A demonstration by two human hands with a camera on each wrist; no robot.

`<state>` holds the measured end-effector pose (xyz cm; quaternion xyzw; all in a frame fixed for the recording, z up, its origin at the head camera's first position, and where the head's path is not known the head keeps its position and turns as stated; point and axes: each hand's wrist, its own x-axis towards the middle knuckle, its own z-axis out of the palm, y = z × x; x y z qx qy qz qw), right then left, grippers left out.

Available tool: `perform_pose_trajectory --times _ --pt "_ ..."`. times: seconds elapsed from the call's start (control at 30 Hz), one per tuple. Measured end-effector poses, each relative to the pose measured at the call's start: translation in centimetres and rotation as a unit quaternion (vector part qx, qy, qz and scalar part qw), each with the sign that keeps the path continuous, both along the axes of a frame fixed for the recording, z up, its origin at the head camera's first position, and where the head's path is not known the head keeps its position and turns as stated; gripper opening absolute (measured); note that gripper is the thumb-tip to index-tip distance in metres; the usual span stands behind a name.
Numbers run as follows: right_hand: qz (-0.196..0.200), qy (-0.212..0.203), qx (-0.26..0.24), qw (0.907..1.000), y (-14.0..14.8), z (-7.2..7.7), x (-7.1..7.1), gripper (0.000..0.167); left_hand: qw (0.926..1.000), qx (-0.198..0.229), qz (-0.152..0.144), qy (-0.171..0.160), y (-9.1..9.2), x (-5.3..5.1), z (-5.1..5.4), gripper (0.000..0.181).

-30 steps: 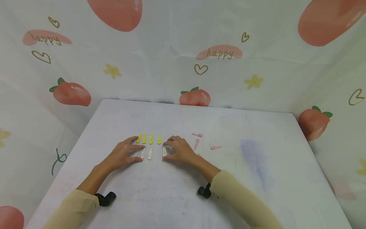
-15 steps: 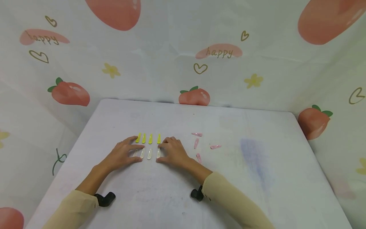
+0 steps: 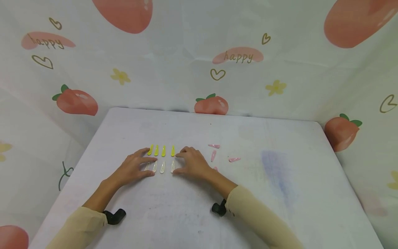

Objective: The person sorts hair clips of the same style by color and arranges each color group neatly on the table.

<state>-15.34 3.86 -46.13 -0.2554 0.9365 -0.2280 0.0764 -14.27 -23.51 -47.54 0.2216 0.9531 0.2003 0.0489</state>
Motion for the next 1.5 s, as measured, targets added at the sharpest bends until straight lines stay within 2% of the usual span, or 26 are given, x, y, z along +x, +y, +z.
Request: perform_pose_trajectory --times 0.17,0.43,0.63,0.8,1.07,1.5 --pt "-0.027 0.024 -0.034 0.9988 4.5 0.9 0.0 0.054 1.0000 0.001 0.003 -0.002 0.1 0.0 -0.1 0.055" --pt "-0.063 0.081 -0.049 0.9935 13.4 0.3 0.7 0.042 1.0000 0.001 0.000 0.003 0.0 0.0 -0.1 0.054" --pt "-0.090 0.092 -0.046 0.9907 17.5 -0.2 1.8 0.037 1.0000 0.003 -0.004 0.004 -0.2 0.0 0.0 0.054" --pt "-0.101 0.100 -0.033 0.9892 19.2 -0.5 2.4 0.032 1.0000 0.003 -0.004 0.004 -0.2 0.1 0.1 0.054" --pt "-0.113 0.097 -0.033 0.9883 20.2 -1.1 3.0 0.024 1.0000 -0.003 -0.008 0.005 0.0 0.1 0.3 0.054" --pt "-0.124 0.098 -0.046 0.9863 19.9 -1.9 2.4 0.039 0.9997 -0.007 -0.016 0.015 0.1 0.3 0.7 0.056"
